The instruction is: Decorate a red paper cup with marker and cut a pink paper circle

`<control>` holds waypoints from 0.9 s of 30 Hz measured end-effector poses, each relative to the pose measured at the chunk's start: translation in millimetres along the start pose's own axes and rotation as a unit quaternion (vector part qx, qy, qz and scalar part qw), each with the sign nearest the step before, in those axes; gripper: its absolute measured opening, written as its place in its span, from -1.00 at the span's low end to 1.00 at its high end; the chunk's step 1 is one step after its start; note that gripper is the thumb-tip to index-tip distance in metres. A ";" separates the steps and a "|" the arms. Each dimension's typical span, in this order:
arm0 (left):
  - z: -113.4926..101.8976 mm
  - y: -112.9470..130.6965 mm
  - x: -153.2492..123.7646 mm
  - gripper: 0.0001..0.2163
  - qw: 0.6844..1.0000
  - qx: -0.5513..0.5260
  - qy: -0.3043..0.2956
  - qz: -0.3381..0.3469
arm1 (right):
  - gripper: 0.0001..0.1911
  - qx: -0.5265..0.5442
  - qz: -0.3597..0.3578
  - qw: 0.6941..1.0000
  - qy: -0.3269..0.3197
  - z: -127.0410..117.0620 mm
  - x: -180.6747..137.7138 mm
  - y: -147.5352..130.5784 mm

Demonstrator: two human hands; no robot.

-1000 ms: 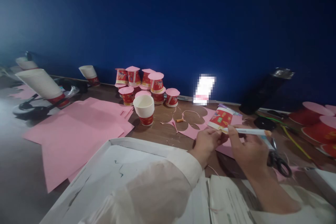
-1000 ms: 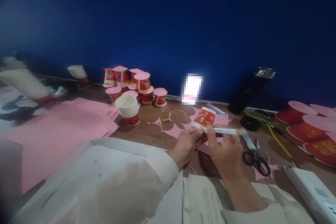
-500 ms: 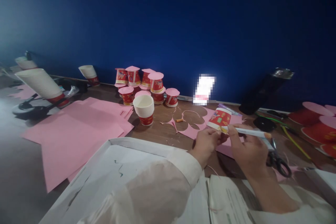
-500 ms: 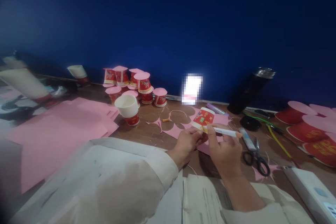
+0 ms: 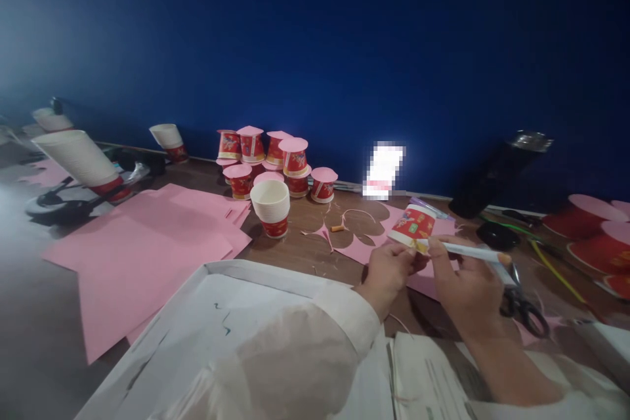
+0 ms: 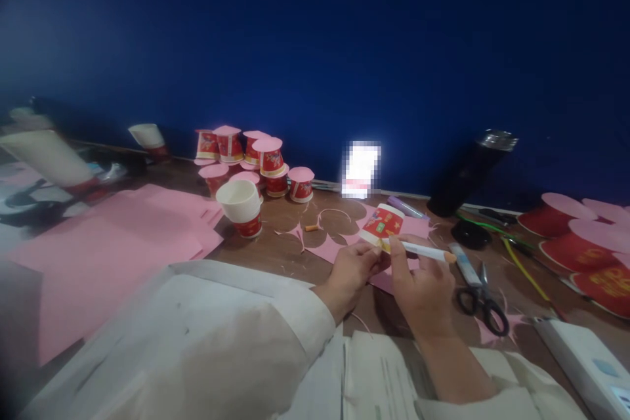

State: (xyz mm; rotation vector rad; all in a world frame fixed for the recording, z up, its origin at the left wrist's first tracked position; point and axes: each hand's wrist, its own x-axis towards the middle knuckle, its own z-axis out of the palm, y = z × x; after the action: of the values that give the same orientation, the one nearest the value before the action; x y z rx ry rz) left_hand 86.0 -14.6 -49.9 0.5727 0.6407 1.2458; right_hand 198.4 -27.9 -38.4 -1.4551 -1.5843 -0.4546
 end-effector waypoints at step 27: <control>3.4 5.2 -5.7 -0.65 0.996 -0.080 -0.007 -0.031 | -0.71 0.028 0.010 0.999 0.024 -3.6 1.7 -2.7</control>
State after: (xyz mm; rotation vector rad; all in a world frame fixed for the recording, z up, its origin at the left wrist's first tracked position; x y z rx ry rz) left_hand 83.9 -19.1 -43.1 0.4256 0.5377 1.2220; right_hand 197.4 -30.4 -34.4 -1.4064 -1.5311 -0.4271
